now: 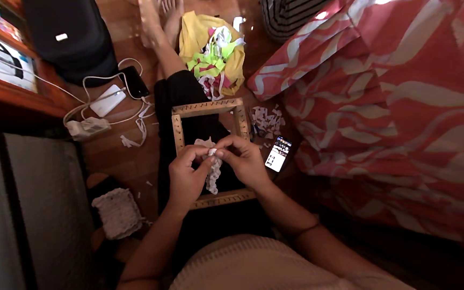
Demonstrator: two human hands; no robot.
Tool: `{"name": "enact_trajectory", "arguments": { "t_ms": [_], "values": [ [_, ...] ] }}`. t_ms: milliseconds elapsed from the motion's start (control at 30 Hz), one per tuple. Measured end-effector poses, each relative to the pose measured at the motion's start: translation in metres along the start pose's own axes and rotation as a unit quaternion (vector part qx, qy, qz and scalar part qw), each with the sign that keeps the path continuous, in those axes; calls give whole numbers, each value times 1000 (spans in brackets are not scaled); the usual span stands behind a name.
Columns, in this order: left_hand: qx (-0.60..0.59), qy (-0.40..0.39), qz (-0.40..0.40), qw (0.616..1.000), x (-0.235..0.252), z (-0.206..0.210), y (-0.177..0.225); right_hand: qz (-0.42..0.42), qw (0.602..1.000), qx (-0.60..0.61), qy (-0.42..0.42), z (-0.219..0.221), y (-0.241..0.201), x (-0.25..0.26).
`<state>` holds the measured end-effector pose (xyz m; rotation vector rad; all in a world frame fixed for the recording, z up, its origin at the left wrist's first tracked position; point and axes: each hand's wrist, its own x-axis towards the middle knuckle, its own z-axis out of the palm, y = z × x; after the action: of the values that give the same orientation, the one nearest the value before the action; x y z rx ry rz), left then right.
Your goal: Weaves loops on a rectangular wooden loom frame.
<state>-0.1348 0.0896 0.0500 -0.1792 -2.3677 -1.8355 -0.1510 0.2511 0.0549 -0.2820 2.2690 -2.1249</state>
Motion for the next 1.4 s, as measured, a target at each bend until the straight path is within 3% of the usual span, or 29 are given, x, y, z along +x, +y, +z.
{"name": "enact_trajectory", "arguments": {
  "t_ms": [200,367,533,667,767,933,1033,1167,1300,1400],
  "values": [
    [35,8,39,999,0,2,0,-9,1000,-6,-9,0,4,0],
    [-97,-42,-8,994,3,-5,1,-81,993,-81,-20,-2,8,1],
    [-243,-96,-79,962,6,-12,-8,-143,983,-116,-22,0,14,4],
    [-324,-130,-103,931,8,-10,-16,-91,992,-71,-42,-1,15,4],
    [-280,-131,-74,948,8,-8,-18,-14,998,4,-59,-3,13,3],
    [-165,-105,5,981,7,-6,-21,4,998,37,-60,-3,13,3],
    [-174,-83,11,981,5,-4,-22,7,999,0,-44,-2,10,2],
    [-142,-39,36,988,1,2,-26,80,992,-76,-61,-4,-5,1],
    [-35,-23,148,988,3,4,-37,145,979,-100,-102,-8,-12,4],
    [100,-36,261,959,6,-3,-39,211,969,-48,-118,-11,-10,8]
  ]
}}
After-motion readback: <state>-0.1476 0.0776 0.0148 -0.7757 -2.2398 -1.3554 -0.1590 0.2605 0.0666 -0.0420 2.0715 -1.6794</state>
